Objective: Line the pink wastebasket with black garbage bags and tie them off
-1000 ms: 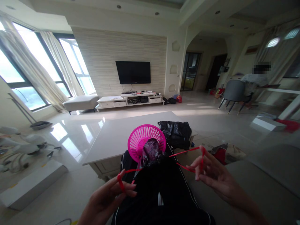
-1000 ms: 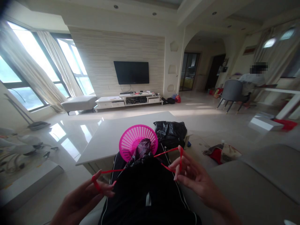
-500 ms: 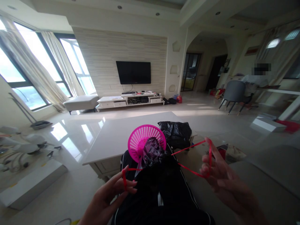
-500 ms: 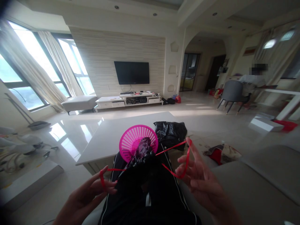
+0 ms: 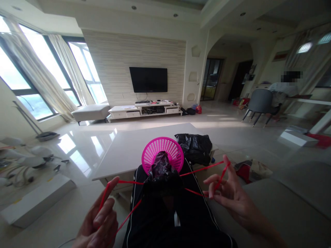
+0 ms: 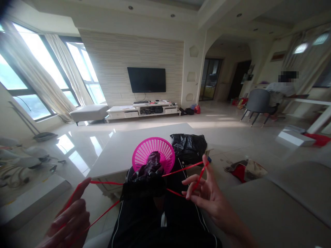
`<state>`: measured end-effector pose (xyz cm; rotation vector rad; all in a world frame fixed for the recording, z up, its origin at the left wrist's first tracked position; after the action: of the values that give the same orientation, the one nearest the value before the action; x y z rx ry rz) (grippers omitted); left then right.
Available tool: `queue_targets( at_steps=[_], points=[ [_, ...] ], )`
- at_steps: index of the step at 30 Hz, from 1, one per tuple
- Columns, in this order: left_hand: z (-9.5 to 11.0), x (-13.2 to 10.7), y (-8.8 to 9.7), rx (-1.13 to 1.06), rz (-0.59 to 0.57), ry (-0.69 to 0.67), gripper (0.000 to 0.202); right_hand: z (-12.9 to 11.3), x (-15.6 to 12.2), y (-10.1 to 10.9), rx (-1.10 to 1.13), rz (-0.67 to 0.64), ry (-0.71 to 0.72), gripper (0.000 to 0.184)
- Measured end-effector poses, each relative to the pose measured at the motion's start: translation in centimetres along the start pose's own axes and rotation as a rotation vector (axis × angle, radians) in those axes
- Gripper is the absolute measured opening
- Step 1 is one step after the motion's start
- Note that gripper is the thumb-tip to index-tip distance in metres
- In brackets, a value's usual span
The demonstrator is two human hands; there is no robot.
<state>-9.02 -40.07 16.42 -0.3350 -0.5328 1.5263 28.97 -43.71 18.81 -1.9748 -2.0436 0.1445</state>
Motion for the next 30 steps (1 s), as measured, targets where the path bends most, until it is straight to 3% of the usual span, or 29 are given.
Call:
queue_targets(
  at_steps=[6, 11, 14, 22, 27, 30],
  points=[
    [0.3, 0.1, -1.7, 0.217, -0.134, -0.137, 0.085, -1.0, -0.6, -0.2, -0.116, 0.007, 0.053, 0.111],
    [0.6, -0.8, -4.0, 0.309, -0.099, -0.232, 0.097, -1.9, -1.3, -0.6, -0.132, 0.017, 0.111, 0.103],
    [0.1, -1.1, -4.9, 0.373, -0.138, -0.27, 0.097, -1.8, -1.5, -0.7, -0.098, 0.055, 0.045, 0.106],
    [-1.2, -0.6, -4.6, 0.428, -0.174, -0.256, 0.091, -2.5, -1.9, -1.0, 0.119, 0.074, -0.057, 0.124],
    [-1.2, -0.2, -4.3, 0.367, -0.175, -0.193, 0.09, -2.0, -1.5, -0.4, 0.069, 0.121, -0.05, 0.121],
    [-1.2, -0.1, -3.0, 0.268, -0.163, -0.118, 0.088, -1.3, -1.2, -0.2, 0.014, 0.076, -0.037, 0.112]
  ],
)
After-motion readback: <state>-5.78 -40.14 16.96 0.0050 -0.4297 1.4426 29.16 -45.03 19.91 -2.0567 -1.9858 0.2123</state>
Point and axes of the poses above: each hand's wrist, its own x-axis towards the middle knuckle, its own y-axis out of the back of the hand, z = x × y, the point moved 9 cm from there along x, towards the middle knuckle, and after that the axes turned 5 degrees about -y, right-handed, at the moved point
